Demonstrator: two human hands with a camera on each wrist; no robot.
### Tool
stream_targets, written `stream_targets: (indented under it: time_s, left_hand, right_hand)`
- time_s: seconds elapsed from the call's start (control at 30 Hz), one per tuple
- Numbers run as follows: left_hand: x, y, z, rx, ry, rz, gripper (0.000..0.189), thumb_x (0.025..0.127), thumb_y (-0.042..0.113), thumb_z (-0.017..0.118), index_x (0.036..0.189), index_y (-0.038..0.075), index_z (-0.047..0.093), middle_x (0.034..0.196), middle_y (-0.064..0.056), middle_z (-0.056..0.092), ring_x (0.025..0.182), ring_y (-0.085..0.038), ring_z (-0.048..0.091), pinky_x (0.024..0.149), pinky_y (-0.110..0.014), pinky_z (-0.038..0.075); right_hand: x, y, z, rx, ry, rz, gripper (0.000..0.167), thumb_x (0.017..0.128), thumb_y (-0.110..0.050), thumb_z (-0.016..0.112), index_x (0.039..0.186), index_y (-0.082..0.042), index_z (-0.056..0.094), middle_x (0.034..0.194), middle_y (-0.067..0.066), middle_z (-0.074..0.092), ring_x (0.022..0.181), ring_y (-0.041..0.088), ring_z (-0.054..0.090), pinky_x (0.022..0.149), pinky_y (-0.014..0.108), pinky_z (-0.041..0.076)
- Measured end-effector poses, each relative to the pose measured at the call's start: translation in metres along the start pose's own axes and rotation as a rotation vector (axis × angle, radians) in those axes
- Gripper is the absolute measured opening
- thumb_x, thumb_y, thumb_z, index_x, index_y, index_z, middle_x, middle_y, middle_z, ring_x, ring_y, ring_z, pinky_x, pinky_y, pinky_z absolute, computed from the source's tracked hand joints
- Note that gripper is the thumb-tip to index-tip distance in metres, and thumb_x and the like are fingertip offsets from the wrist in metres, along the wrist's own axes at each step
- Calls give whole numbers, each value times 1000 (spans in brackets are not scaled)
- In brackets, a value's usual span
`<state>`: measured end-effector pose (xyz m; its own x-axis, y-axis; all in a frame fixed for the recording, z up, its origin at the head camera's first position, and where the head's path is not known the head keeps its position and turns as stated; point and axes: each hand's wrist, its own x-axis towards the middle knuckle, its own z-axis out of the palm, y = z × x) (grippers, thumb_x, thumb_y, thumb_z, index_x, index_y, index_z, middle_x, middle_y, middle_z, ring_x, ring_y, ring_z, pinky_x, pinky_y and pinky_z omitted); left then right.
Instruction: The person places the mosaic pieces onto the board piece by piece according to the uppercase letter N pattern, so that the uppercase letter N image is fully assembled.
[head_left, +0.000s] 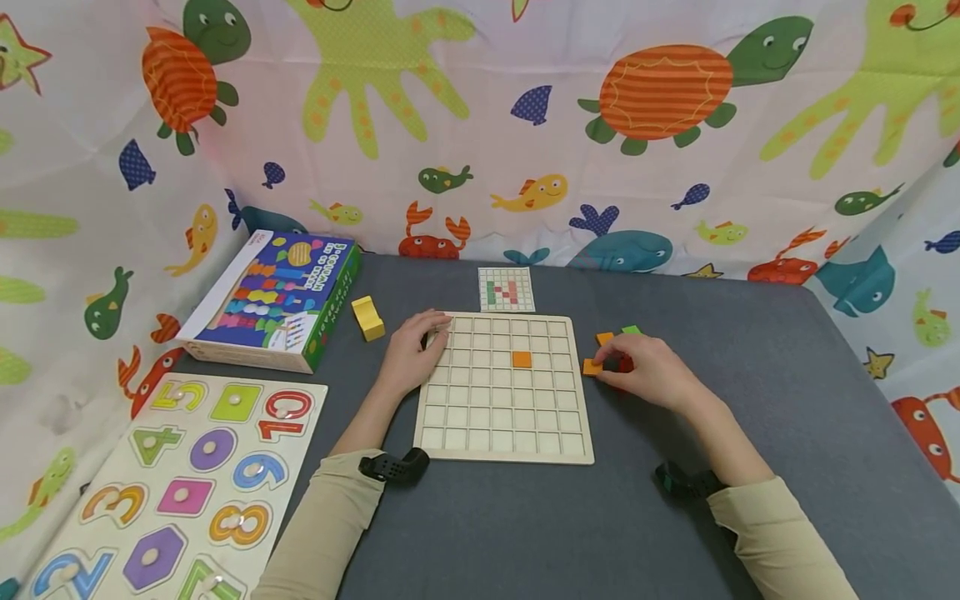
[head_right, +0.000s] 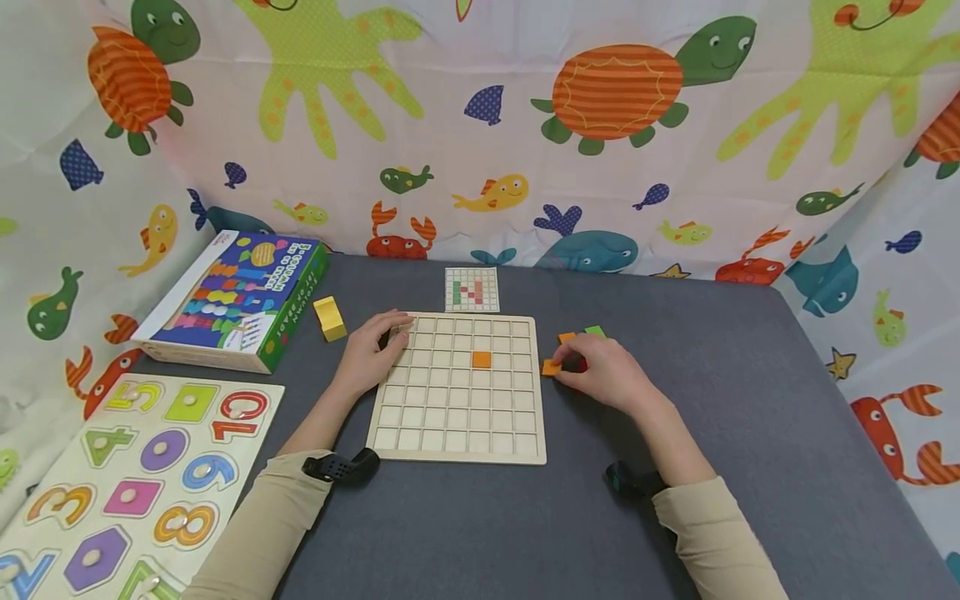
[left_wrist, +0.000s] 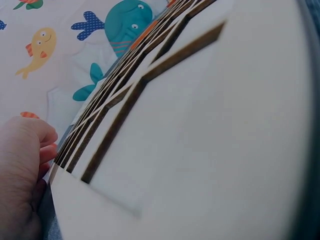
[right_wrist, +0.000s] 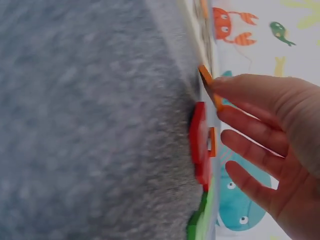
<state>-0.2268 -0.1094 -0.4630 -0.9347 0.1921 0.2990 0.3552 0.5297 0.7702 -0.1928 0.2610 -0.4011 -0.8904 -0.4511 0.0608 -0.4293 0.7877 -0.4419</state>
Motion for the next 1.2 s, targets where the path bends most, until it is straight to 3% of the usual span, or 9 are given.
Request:
stream_targets:
  time_s: [0.17,0.37,0.57,0.93,1.2]
  left_hand:
    - [0,1,1,-12,7,1,32,99,19,57,128,8,65,137,-10,55,135,-28,42,112,-49,34]
    - [1,0,1,-4,8,0,32,99,20,56,128,9,65,137,-10,56,135,-27,42,112,-48,34]
    - [1,-1,1,-7,7,-1,31,99,19,56,127,9,66,137,-10,56,135,-26,42,112,-46,34]
    - [1,0,1,-8,11,-5,30,99,17,57,126,8,66,136,-10,56,134,-27,43,112,-46,34]
    - [1,0,2,-20,16,11,30,99,16,57,126,7,66,136,-11,56,134,-28,43,112,-47,35]
  right_hand:
    - [3,-13,3,102,61,-10,17,86,-21,77,100,-15,70,101,0,70,91,21,62,76,41,53]
    - [17,-38,21,185,31,-120,17,84,-19,78,99,-14,71,98,-1,68,88,22,61,75,42,54]
    - [29,-54,35,162,-6,-165,13,84,-17,77,95,-15,71,96,-4,66,91,19,58,80,38,53]
    - [36,-60,43,58,-4,-241,10,84,-16,78,92,-16,71,92,-7,66,92,16,58,83,37,51]
    - [34,-56,44,117,15,-229,8,85,-18,77,91,-19,72,95,-9,66,92,15,58,80,36,53]
